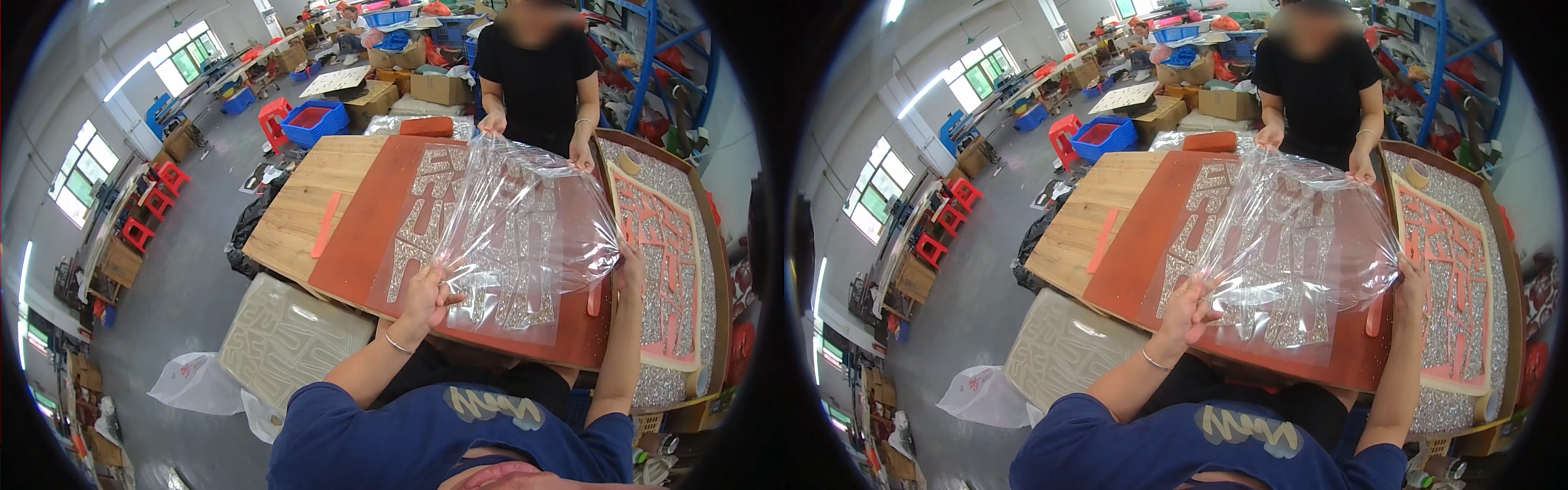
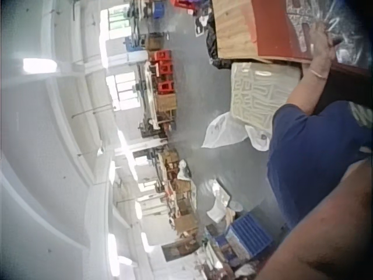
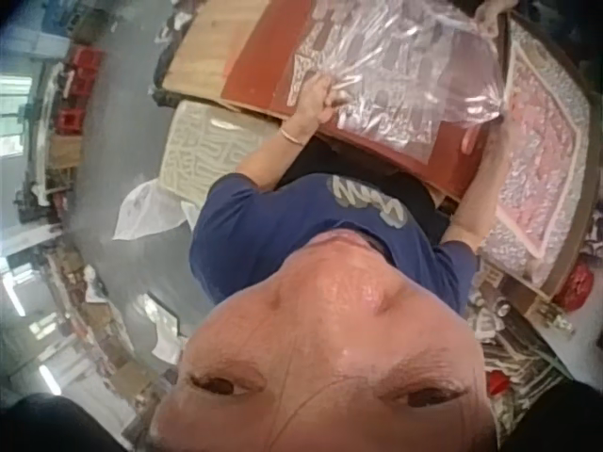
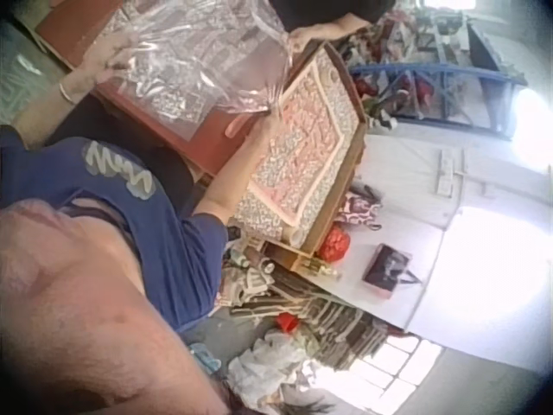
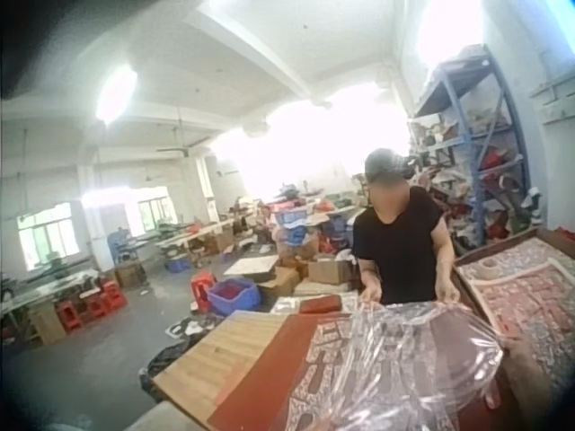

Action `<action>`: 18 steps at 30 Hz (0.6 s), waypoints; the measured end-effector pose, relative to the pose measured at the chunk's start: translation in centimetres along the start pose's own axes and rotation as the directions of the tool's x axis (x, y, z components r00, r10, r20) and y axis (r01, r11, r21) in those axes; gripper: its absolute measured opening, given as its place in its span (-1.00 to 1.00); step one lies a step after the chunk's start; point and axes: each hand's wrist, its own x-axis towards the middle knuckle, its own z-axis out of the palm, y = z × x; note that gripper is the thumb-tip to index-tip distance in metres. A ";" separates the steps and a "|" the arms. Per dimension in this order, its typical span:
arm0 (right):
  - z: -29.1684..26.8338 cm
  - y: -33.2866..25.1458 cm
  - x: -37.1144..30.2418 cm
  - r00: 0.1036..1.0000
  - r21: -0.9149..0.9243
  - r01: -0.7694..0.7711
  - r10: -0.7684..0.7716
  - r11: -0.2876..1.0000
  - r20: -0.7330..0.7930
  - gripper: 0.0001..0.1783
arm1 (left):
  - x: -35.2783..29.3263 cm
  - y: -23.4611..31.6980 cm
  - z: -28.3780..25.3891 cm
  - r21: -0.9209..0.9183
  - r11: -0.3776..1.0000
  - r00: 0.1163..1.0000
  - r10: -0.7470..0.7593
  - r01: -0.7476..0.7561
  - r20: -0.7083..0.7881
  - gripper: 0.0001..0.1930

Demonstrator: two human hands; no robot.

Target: Applying a plastic adhesive layer to rhinestone-studded shoe component patterns.

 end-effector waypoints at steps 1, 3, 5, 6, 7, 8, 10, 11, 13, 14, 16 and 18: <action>0.0 -0.1 0.9 1.000 -0.060 0.016 -0.017 0.998 -0.015 -0.72 | 0.7 0.2 0.1 -0.001 1.000 1.000 0.004 -0.004 0.000 -0.67; 0.0 0.0 1.9 0.999 -0.132 0.011 -0.016 0.991 -0.039 -0.72 | 1.8 0.3 -0.1 -0.005 1.000 0.999 0.029 -0.029 0.021 -0.66; 0.7 0.0 2.5 0.997 -0.151 -0.039 0.028 0.988 -0.074 -0.73 | 2.5 0.5 -0.7 -0.036 0.999 1.000 0.029 -0.029 0.012 -0.63; 1.2 -0.1 2.5 0.999 -0.173 -0.011 0.001 0.985 -0.053 -0.75 | 2.7 0.7 -1.0 -0.002 0.998 0.998 0.060 -0.060 0.016 -0.62; 1.8 -0.1 2.1 0.998 -0.170 -0.019 0.010 0.985 -0.054 -0.75 | 2.7 0.9 -1.4 0.022 0.990 0.988 0.135 -0.137 0.073 -0.60; 2.4 -0.1 1.6 0.999 -0.167 -0.039 0.035 0.985 -0.028 -0.75 | 2.4 1.1 -1.8 -0.006 0.985 0.980 0.171 -0.171 0.099 -0.59; 3.5 0.0 0.0 0.992 -0.157 -0.095 0.106 0.983 0.065 -0.79 | 1.2 1.9 -2.8 0.011 0.990 0.990 0.137 -0.137 0.033 -0.59; 3.9 -0.1 -0.9 0.995 -0.182 -0.102 0.103 0.978 -0.006 -0.79 | 0.5 2.3 -3.2 -0.016 0.983 0.981 0.185 -0.184 0.061 -0.58; 4.8 -0.4 -2.5 0.979 -0.258 -0.185 0.201 0.948 0.037 -0.85 | -1.6 2.8 -3.4 -0.023 0.980 0.980 0.197 -0.197 0.026 -0.59; 5.2 -1.1 -3.1 0.975 -0.365 -0.209 0.220 0.907 -0.011 -0.86 | -2.3 3.2 -3.2 0.019 0.979 0.978 0.202 -0.203 0.044 -0.59; 6.0 -3.5 -4.0 0.990 -0.469 -0.104 0.136 0.877 0.036 -0.83 | -3.7 3.6 -2.6 -0.030 0.975 0.975 0.222 -0.221 0.023 -0.59; 7.3 -7.4 -5.3 0.995 -0.764 -0.013 0.082 0.645 0.053 -0.70 | -4.8 3.8 -1.8 -0.073 0.965 0.958 0.261 -0.253 0.122 -0.58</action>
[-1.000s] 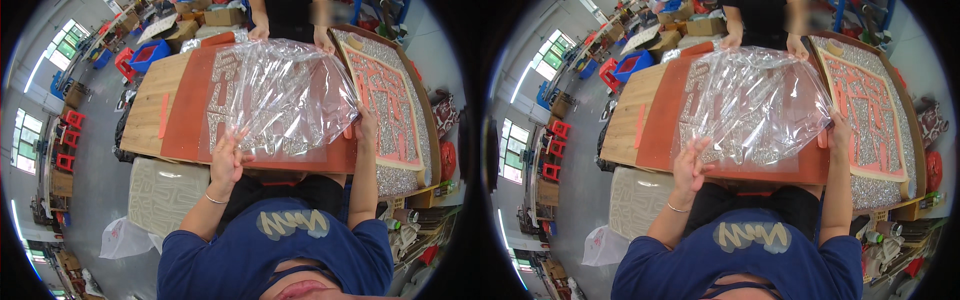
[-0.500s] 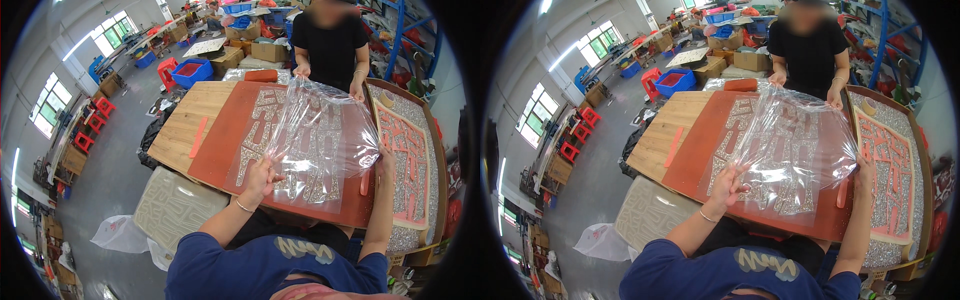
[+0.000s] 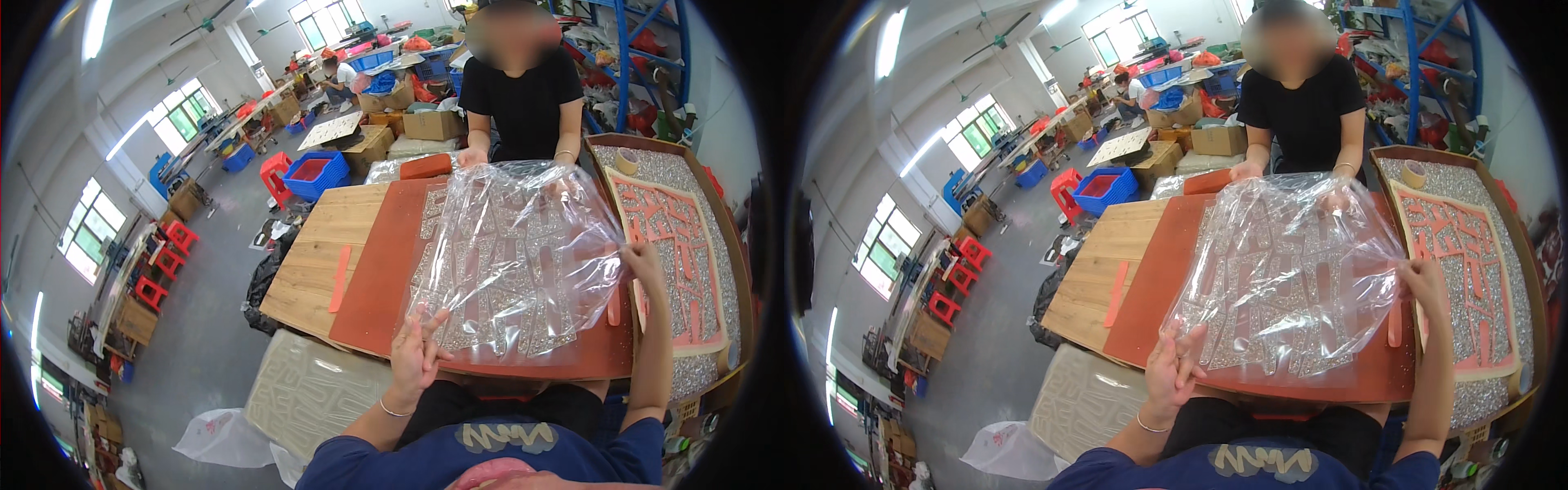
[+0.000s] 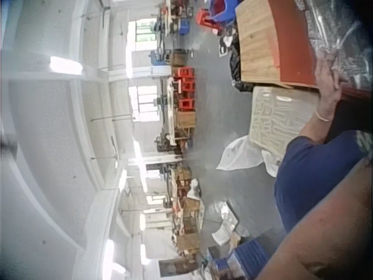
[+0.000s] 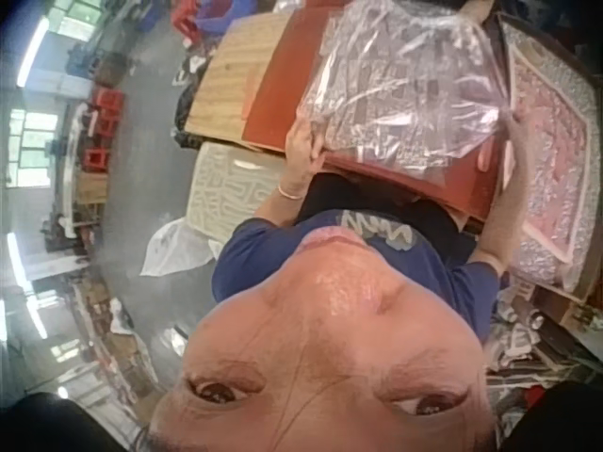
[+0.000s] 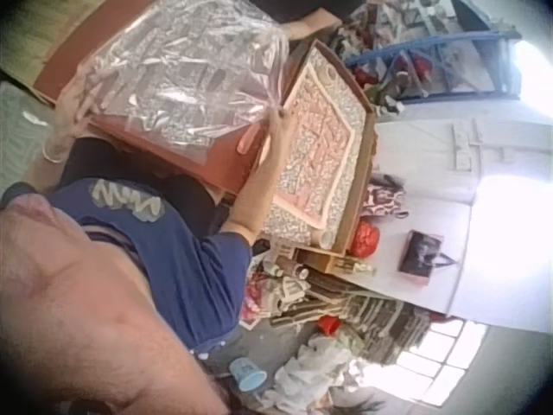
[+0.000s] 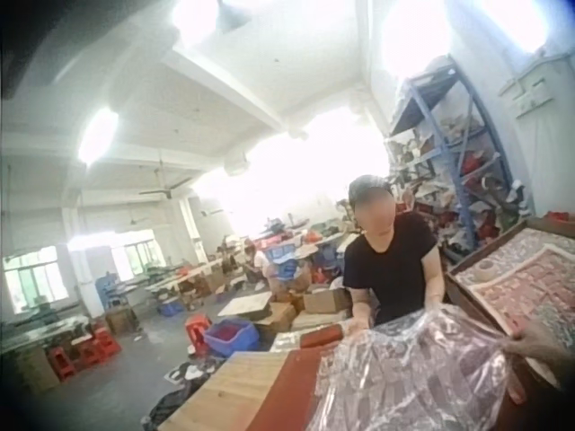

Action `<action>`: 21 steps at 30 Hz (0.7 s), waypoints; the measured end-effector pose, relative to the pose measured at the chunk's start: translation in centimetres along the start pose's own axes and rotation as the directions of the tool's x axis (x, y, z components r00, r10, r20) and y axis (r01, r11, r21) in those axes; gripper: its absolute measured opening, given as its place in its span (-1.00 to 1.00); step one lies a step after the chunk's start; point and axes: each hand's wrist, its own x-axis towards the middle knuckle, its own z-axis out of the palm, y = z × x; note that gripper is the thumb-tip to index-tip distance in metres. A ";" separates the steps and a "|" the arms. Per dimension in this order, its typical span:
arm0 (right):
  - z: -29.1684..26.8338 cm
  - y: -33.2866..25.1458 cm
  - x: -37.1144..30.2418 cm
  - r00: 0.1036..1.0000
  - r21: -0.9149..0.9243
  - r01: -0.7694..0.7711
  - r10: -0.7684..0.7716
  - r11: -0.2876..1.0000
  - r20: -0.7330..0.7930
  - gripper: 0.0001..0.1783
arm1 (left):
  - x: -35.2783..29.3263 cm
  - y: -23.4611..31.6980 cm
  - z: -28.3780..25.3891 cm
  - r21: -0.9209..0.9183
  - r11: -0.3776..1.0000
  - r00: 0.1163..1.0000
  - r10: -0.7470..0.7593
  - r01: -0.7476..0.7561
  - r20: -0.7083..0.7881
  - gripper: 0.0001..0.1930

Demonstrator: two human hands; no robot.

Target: Applying a plastic adhesive layer to rhinestone-studded shoe component patterns.

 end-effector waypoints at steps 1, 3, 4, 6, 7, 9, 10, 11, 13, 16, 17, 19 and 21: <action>-0.8 -2.4 -0.8 0.985 -0.446 0.040 -0.111 0.894 -0.134 -0.67 | -0.6 0.1 0.4 -0.042 0.999 0.999 0.007 -0.006 0.031 -0.58; -1.6 -8.0 -2.7 0.929 -0.864 -0.131 -0.244 0.486 -0.278 -0.63 | -1.7 0.6 0.8 -0.041 0.999 1.000 0.015 -0.014 0.024 -0.56; -2.2 -11.0 -4.0 0.901 -0.778 0.015 -0.346 0.629 -0.262 -0.65 | -2.1 0.7 1.0 -0.067 0.997 0.999 0.039 -0.037 0.031 -0.56; -2.6 -16.7 -5.8 0.816 -0.046 0.578 -0.578 0.815 0.009 -0.70 | -3.2 1.1 1.0 -0.081 0.996 0.999 0.042 -0.040 0.024 -0.56; -3.2 -19.4 -6.5 0.484 0.392 0.741 -0.838 0.546 0.253 -0.67 | -3.6 1.2 1.0 -0.089 0.995 0.998 0.047 -0.042 0.049 -0.56; -2.8 -21.4 -8.9 0.277 0.388 0.802 -0.858 0.454 0.432 -0.67 | -4.2 1.1 1.1 -0.085 0.996 0.997 0.032 -0.025 0.075 -0.56; -2.3 -21.5 -9.7 0.202 0.382 0.816 -0.832 0.435 0.516 -0.67 | -4.3 1.1 1.3 -0.092 0.996 0.997 0.020 -0.013 0.074 -0.57; -1.9 -21.5 -10.3 0.201 0.339 0.836 -0.815 0.431 0.543 -0.67 | -4.4 1.1 1.4 -0.126 0.992 0.997 0.013 -0.003 0.080 -0.57; -1.3 -21.0 -10.9 0.216 0.285 0.856 -0.800 0.431 0.560 -0.67 | -4.3 0.9 1.8 -0.100 0.995 0.997 -0.021 0.028 0.072 -0.57; -0.8 -20.6 -11.3 0.237 0.246 0.869 -0.797 0.430 0.555 -0.66 | -4.0 0.8 2.4 -0.090 0.994 0.996 -0.061 0.066 0.061 -0.57; -0.9 -20.8 -11.4 0.240 0.240 0.872 -0.799 0.428 0.552 -0.66 | -3.8 0.7 2.6 -0.107 0.991 0.995 -0.076 0.083 0.069 -0.58; -1.0 -21.1 -11.3 0.243 0.233 0.876 -0.804 0.421 0.542 -0.66 | -3.2 0.3 2.9 -0.098 0.988 0.992 -0.114 0.119 0.049 -0.58; -1.3 -21.0 -11.1 0.234 0.237 0.882 -0.816 0.407 0.528 -0.66 | -2.7 -0.1 3.2 -0.117 0.981 0.988 -0.149 0.152 0.039 -0.58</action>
